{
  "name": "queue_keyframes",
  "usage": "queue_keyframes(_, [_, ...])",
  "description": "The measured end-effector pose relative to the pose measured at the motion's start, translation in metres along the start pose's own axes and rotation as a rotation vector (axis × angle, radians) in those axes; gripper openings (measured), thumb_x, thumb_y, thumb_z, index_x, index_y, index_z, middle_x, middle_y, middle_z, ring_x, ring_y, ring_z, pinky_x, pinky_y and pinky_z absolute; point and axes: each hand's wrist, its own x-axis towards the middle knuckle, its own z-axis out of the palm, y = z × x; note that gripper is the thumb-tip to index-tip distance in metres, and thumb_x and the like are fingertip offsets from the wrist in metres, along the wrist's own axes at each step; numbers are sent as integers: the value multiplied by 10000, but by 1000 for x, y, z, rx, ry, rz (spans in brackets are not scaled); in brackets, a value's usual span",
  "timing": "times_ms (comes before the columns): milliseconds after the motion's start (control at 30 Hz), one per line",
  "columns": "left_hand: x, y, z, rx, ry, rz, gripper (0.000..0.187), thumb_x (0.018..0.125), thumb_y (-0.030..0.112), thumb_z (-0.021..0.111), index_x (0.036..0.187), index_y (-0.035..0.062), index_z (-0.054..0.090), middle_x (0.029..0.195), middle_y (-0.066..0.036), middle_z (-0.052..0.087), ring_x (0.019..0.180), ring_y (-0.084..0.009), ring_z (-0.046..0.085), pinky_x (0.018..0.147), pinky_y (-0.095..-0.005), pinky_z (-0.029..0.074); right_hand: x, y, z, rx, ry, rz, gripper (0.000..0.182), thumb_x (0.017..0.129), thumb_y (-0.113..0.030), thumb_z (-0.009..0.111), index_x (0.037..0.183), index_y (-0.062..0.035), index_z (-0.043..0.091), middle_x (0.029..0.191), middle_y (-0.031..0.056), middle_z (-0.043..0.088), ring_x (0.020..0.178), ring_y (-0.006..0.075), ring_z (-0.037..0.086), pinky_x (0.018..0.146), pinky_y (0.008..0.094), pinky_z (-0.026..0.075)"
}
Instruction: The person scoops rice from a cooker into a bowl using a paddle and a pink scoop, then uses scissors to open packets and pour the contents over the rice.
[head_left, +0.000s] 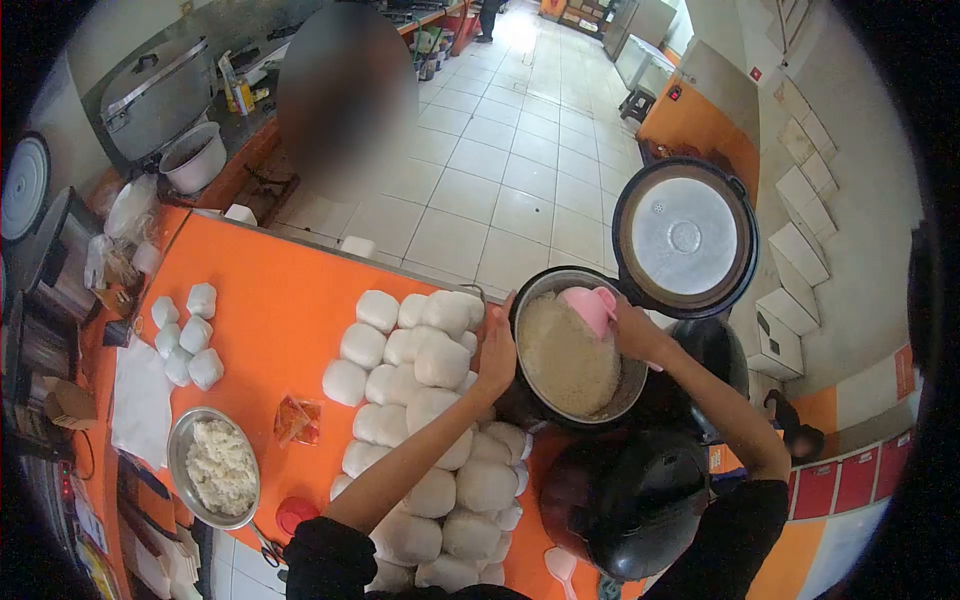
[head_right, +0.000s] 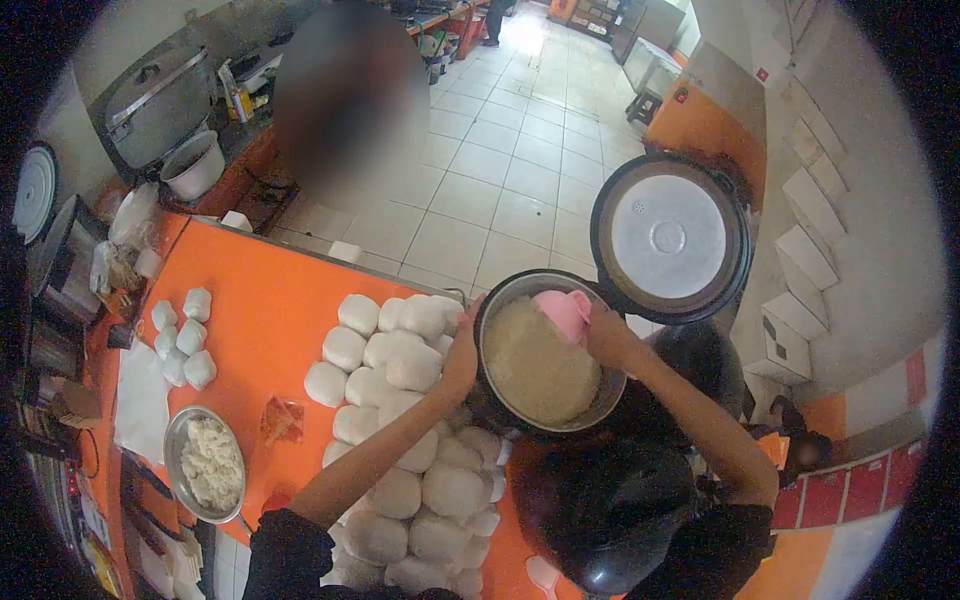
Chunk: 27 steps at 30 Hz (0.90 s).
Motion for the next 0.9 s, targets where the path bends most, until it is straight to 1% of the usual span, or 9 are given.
queue_keyframes(33, [-4,8,0,-29,-12,-16,632,938,479,66,1347,59,303,1354,-143,348,1273,-262,284,1077,-329,152,-3,-13,-12,14,-48,-63,407,814,-164,534,1091,95,386,892,313,561,835,459,558,726,481,452])
queue_keyframes(67, [-7,15,2,-62,-28,-32,635,936,481,59,1349,58,288,1359,-112,345,1271,-237,284,1079,-325,154,5,6,-1,-19,-47,-98,365,825,-157,524,1065,83,390,840,291,572,769,434,579,656,469,461])
queue_keyframes(100, [-5,17,3,-66,-31,-35,645,933,492,59,1351,61,294,1358,-143,342,1275,-262,278,1077,-331,152,7,9,-2,-51,-42,-133,323,835,-150,515,1039,71,395,789,269,583,702,408,600,586,457,471])
queue_keyframes(200, [-5,19,-1,-82,-46,-56,673,923,521,60,1361,66,294,1365,-195,321,1288,-303,254,1073,-340,140,9,3,-3,202,-368,76,324,868,-201,475,1047,59,405,730,201,576,547,286,600,479,382,466])
queue_keyframes(300, [-3,23,-2,-162,-92,-93,694,914,544,64,1376,63,258,1392,-169,282,1304,-282,216,1077,-335,110,7,-6,-1,281,-456,11,320,888,-233,447,1069,30,419,674,127,537,447,177,540,402,315,427])
queue_keyframes(467, [3,10,-5,-280,-153,-141,694,905,574,97,1393,100,233,1410,-140,255,1319,-258,178,1082,-330,69,11,-35,-16,308,-712,6,304,892,-231,457,1100,-15,409,614,45,454,417,126,442,379,280,381])
queue_keyframes(633, [3,5,-10,-249,-220,-173,696,893,583,106,1408,117,139,1428,-84,214,1305,-223,219,1081,-339,166,28,-26,-6,496,-1047,180,186,904,-218,454,1025,-79,428,581,-52,319,425,57,328,350,200,283])
queue_keyframes(800, [3,1,-8,-274,-163,-181,631,915,556,112,1403,172,226,1431,-119,216,1333,-250,145,1083,-355,63,37,-2,17,838,-1385,410,105,912,-201,449,984,-124,439,585,-77,280,439,29,293,343,167,238])
queue_keyframes(900, [2,5,-7,-319,-173,-174,654,911,565,114,1401,147,229,1428,-122,221,1333,-240,143,1083,-347,58,27,-9,19,744,-1392,406,105,911,-206,457,982,-129,445,587,-79,282,438,17,279,338,161,227])
